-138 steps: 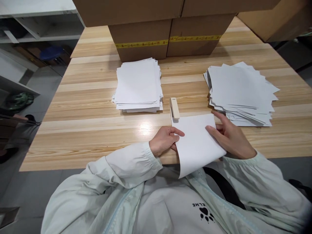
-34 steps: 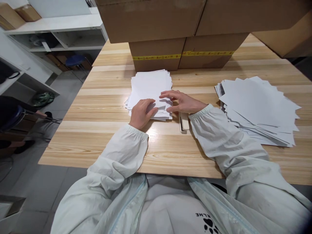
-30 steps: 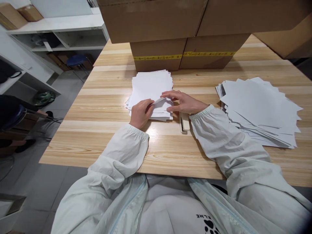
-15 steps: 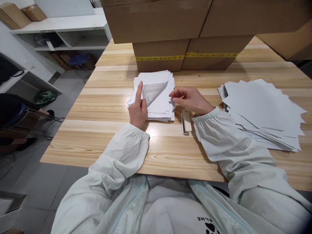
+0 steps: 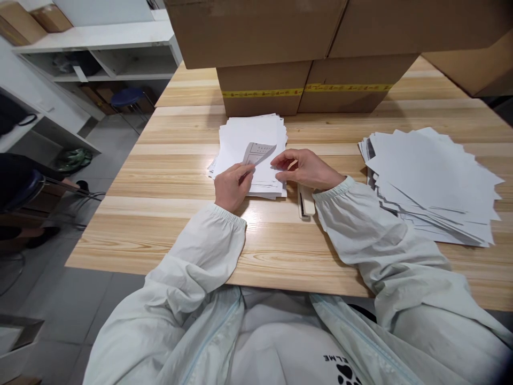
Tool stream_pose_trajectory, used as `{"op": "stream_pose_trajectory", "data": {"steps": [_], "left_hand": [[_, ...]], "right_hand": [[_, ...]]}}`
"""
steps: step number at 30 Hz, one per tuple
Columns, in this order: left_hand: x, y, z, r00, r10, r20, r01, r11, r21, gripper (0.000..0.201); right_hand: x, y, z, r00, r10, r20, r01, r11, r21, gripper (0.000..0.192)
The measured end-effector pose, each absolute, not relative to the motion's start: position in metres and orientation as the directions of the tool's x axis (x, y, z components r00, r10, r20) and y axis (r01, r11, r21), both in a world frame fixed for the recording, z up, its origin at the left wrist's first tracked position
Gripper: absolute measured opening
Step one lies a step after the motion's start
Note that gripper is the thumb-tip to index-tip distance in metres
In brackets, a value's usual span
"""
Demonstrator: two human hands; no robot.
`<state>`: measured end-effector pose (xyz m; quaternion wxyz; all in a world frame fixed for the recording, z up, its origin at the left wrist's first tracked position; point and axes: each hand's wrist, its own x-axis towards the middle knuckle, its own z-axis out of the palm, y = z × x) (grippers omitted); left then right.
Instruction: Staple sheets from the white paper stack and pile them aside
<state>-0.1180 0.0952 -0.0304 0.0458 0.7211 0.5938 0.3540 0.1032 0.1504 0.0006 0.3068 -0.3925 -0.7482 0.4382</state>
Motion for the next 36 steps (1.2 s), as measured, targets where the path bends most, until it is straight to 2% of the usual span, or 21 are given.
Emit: {"op": "stream_pose_trajectory", "data": {"steps": [10, 22, 36], "left_hand": [[-0.118, 0.096, -0.032, 0.063, 0.885, 0.461, 0.843, -0.295, 0.45, 0.021], [-0.12, 0.096, -0.028, 0.057, 0.899, 0.434, 0.828, -0.285, 0.482, 0.02], [-0.121, 0.099, -0.028, 0.046, 0.898, 0.437, 0.813, -0.288, 0.506, 0.02]], "right_hand": [[0.1, 0.15, -0.008, -0.483, 0.86, 0.166, 0.297, 0.339, -0.893, 0.025], [0.099, 0.15, -0.011, -0.457, 0.873, 0.171, 0.29, 0.328, -0.899, 0.017], [0.097, 0.15, -0.012, -0.443, 0.878, 0.181, 0.299, 0.335, -0.893, 0.022]]}}
